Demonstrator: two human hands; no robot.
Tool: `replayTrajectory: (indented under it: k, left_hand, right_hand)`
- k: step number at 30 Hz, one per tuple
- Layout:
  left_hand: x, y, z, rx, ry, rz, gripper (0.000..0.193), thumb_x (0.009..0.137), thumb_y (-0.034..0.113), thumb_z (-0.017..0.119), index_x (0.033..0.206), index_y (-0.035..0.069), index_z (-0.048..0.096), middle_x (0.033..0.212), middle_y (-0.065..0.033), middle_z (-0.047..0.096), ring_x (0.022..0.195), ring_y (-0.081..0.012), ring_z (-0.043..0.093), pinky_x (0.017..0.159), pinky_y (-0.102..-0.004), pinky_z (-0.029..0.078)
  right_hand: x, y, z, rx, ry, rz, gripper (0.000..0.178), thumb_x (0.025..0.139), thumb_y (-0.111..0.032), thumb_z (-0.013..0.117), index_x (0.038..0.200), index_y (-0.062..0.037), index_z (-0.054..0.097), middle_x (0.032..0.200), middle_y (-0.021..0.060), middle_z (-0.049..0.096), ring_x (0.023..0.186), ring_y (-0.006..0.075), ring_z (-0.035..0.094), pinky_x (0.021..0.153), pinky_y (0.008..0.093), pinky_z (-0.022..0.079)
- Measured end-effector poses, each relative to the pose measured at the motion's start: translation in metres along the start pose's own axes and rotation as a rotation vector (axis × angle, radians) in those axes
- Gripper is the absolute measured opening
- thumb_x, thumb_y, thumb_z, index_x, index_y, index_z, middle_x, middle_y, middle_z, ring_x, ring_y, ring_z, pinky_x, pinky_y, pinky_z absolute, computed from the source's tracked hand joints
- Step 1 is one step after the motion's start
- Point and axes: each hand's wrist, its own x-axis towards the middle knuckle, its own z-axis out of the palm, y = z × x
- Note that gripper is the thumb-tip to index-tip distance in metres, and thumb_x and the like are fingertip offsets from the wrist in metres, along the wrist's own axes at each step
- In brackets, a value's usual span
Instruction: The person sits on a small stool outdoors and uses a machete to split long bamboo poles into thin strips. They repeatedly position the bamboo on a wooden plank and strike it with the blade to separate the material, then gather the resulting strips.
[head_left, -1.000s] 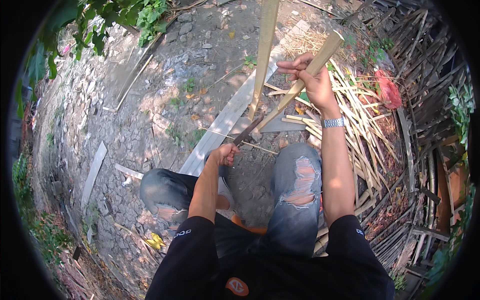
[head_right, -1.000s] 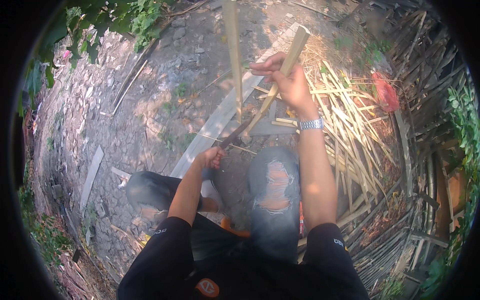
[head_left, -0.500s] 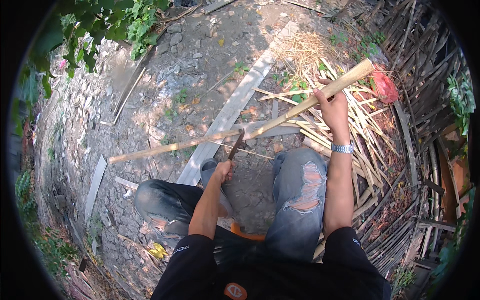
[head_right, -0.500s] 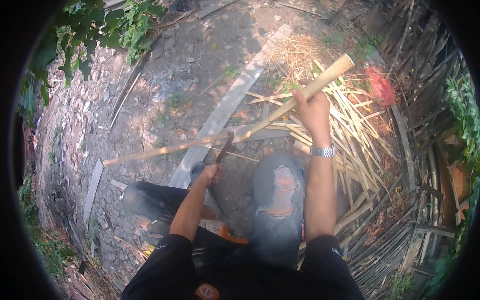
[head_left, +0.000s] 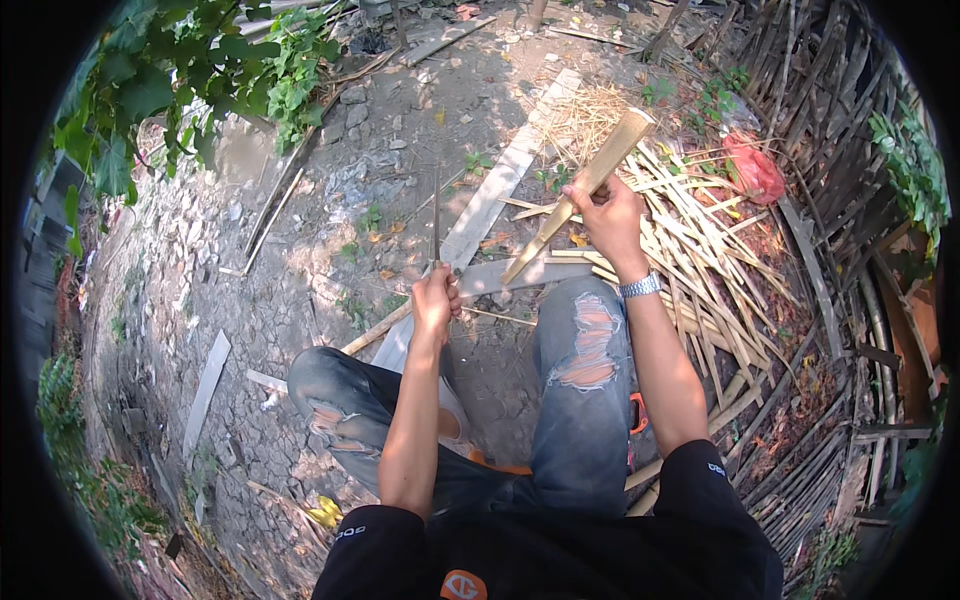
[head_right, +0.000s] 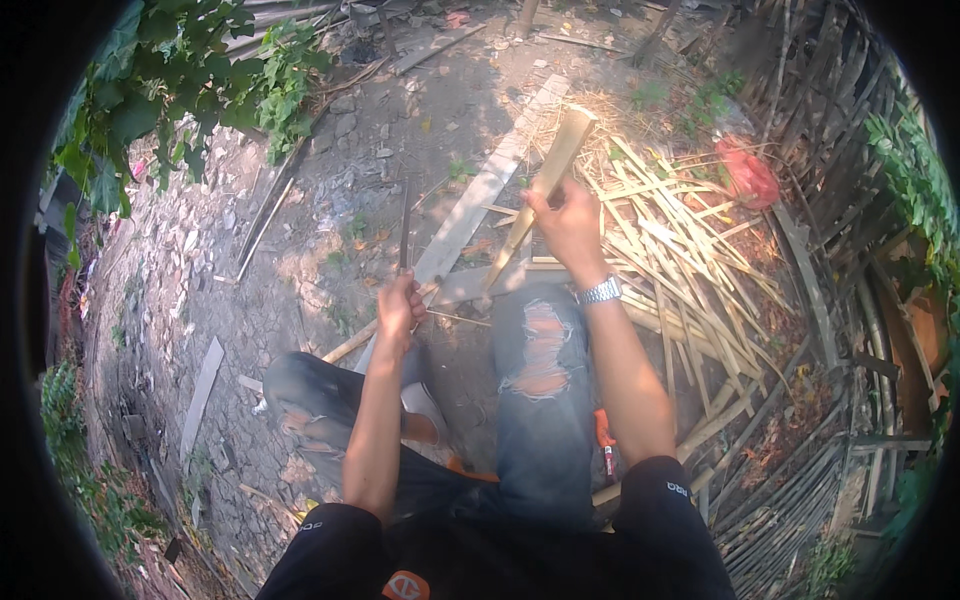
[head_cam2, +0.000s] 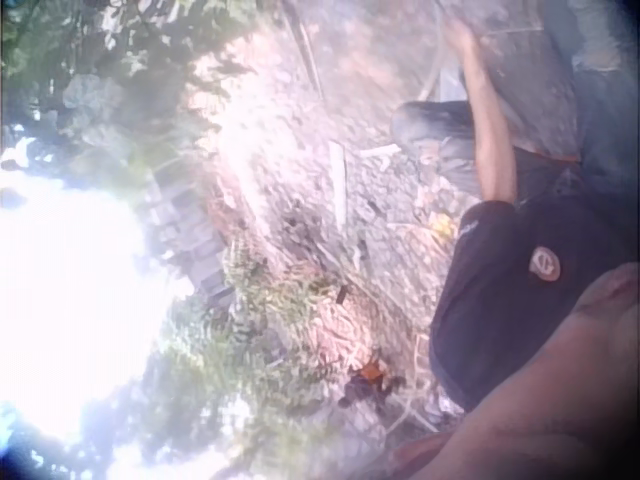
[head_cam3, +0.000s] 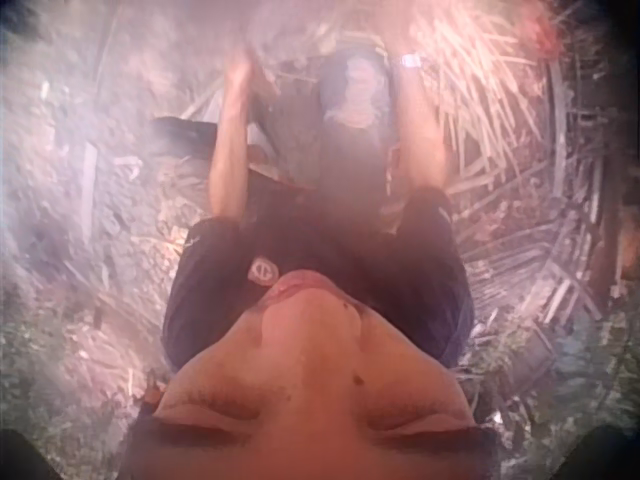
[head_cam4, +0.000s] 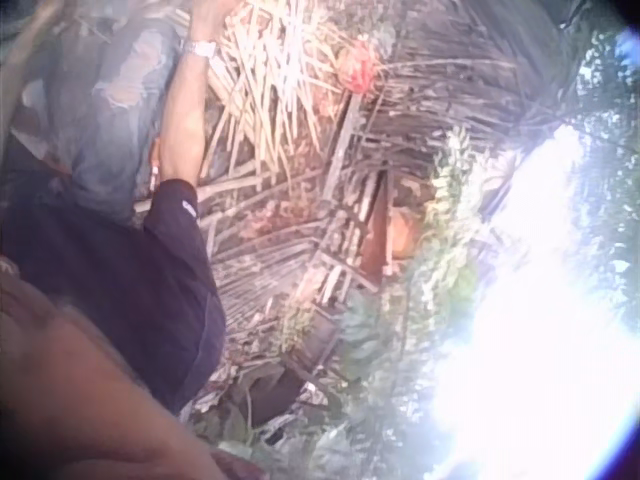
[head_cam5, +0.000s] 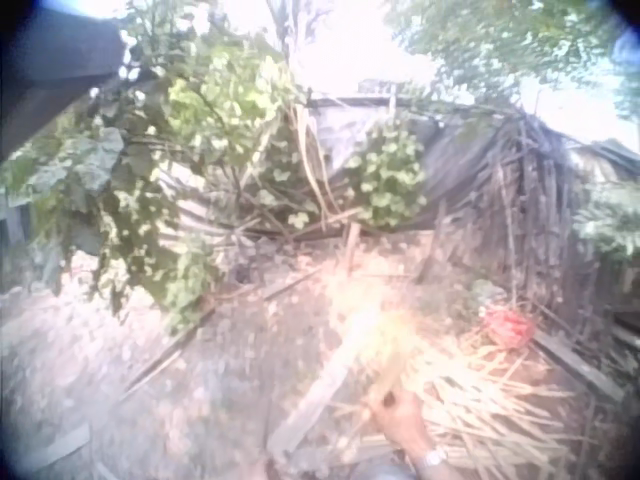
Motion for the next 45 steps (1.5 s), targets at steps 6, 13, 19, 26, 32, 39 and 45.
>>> replayTrajectory:
  k: [6,13,19,26,32,39,45]
  left_hand:
    - [-0.122,0.105,0.04,0.134,-0.316,0.296,0.031,0.101,0.032,0.058,0.088,0.004,0.052,0.057,0.0022,0.04,0.049,-0.0084,0.039,0.046,-0.0264,0.033]
    - [-0.182,0.134,0.09,0.38,-0.347,0.44,0.033,0.1,0.028,0.061,0.082,0.001,0.058,0.06,0.002,0.049,0.053,-0.0056,0.044,0.048,-0.0261,0.034]
    - [-0.179,0.132,0.109,0.434,-0.274,0.487,0.033,0.098,0.027,0.063,0.079,0.001,0.059,0.058,0.0011,0.052,0.052,-0.0065,0.045,0.049,-0.0301,0.036]
    - [-0.163,0.117,0.115,0.465,-0.313,0.544,0.033,0.097,0.028,0.064,0.085,-0.003,0.063,0.056,-0.0001,0.049,0.054,-0.0074,0.042,0.049,-0.0312,0.035]
    - [-0.165,0.116,0.119,0.511,-0.28,0.598,0.034,0.097,0.03,0.064,0.098,-0.004,0.068,0.054,-0.0017,0.048,0.052,-0.0088,0.042,0.049,-0.0324,0.035]
    - [-0.166,0.119,0.123,0.552,-0.263,0.594,0.035,0.097,0.031,0.063,0.096,-0.003,0.067,0.054,-0.0031,0.049,0.052,-0.0097,0.044,0.05,-0.0328,0.036]
    - [-0.158,0.115,0.109,0.377,-0.319,0.516,0.033,0.098,0.031,0.061,0.086,0.001,0.061,0.059,0.0017,0.049,0.051,-0.0075,0.044,0.048,-0.0272,0.034]
  right_hand:
    - [0.002,-0.015,0.026,0.089,-0.075,-0.002,0.019,0.09,-0.011,0.076,0.099,0.0038,0.069,0.084,0.01,0.075,0.076,0.0115,0.07,0.067,0.027,0.056]
    - [-0.001,-0.023,0.039,-0.043,-0.105,-0.09,0.022,0.088,-0.016,0.075,0.098,0.0029,0.069,0.076,0.0159,0.072,0.069,0.0222,0.07,0.064,0.0346,0.054]
    - [-0.004,-0.036,0.037,-0.08,-0.104,-0.101,0.026,0.086,-0.02,0.074,0.096,0.0032,0.067,0.078,0.023,0.069,0.073,0.0389,0.069,0.067,0.0432,0.052]
    - [-0.002,-0.026,0.035,-0.089,-0.106,-0.077,0.024,0.086,-0.016,0.074,0.1,0.003,0.069,0.08,0.0243,0.069,0.074,0.0395,0.069,0.066,0.0429,0.052]
    - [-0.005,-0.032,0.037,-0.085,-0.111,-0.089,0.024,0.086,-0.015,0.074,0.1,0.004,0.068,0.079,0.0244,0.069,0.073,0.0391,0.07,0.066,0.043,0.053]
    - [-0.004,-0.031,0.033,-0.082,-0.104,-0.084,0.025,0.086,-0.016,0.075,0.099,0.0039,0.068,0.077,0.0234,0.069,0.07,0.0383,0.069,0.064,0.0426,0.053]
    - [-0.003,-0.022,0.017,-0.123,0.052,-0.04,0.025,0.088,-0.017,0.075,0.1,0.0033,0.067,0.081,0.018,0.071,0.07,0.0269,0.069,0.066,0.037,0.052]
